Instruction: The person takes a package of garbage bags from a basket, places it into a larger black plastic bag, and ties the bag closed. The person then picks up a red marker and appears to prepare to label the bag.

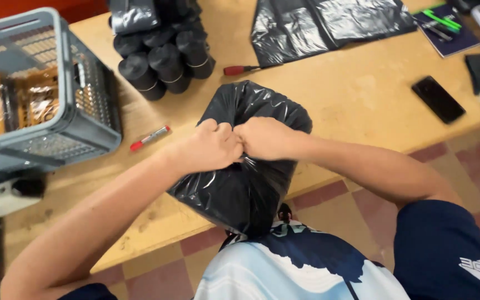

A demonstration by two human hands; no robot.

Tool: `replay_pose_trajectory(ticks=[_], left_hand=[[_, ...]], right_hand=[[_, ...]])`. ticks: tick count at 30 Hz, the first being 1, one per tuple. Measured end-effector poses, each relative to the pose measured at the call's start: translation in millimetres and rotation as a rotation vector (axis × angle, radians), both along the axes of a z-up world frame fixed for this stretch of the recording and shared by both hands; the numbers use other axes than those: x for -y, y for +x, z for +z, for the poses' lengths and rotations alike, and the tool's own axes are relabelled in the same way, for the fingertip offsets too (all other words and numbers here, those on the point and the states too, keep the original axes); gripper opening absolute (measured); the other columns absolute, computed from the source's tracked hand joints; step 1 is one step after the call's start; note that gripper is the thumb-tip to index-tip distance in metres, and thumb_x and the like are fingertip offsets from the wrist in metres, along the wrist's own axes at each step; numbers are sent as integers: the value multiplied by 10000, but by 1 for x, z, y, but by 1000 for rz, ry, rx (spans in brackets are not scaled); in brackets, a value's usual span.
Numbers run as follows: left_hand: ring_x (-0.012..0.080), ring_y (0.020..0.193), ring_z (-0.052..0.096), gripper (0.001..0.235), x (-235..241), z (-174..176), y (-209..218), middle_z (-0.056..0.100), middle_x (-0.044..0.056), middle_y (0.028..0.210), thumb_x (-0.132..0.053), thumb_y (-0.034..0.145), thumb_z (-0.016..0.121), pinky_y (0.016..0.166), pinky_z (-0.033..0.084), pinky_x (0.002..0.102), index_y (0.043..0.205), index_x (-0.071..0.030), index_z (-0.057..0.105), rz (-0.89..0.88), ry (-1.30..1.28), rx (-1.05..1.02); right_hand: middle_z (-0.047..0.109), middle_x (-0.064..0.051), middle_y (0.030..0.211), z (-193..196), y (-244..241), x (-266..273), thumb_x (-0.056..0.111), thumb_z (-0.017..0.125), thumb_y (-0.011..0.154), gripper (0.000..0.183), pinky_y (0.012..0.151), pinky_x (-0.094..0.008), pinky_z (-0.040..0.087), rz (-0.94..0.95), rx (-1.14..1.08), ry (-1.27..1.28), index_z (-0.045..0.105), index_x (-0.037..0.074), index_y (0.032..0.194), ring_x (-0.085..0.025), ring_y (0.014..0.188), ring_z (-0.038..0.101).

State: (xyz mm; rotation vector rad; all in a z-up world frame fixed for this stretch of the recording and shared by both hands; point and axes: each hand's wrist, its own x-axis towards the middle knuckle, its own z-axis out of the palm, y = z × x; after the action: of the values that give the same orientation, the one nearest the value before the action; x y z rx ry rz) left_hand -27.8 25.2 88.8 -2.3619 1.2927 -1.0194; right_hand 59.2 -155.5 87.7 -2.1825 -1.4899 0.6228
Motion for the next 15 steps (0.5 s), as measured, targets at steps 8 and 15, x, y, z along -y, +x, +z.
replay_pose_trajectory(ticks=[8,15], left_hand=[[271,584,409,222,-24,-4,59,412,68,609,-106,913,458,486,317,365,693,-135,472,-296,68,162],[258,588,434,252,-9,-38,99,424,46,623,-201,948,418,506,340,348,708,-161,482,-348,-9,159]], right_hand=[[614,-50,577,-31,-54,37,257,480,956,170,524,-416,546,-238,591,58,525,168,818,-322,591,685],[620,-45,592,-66,-49,35,307,484,992,243,505,-408,528,-392,406,180,559,139,833,-318,601,682]])
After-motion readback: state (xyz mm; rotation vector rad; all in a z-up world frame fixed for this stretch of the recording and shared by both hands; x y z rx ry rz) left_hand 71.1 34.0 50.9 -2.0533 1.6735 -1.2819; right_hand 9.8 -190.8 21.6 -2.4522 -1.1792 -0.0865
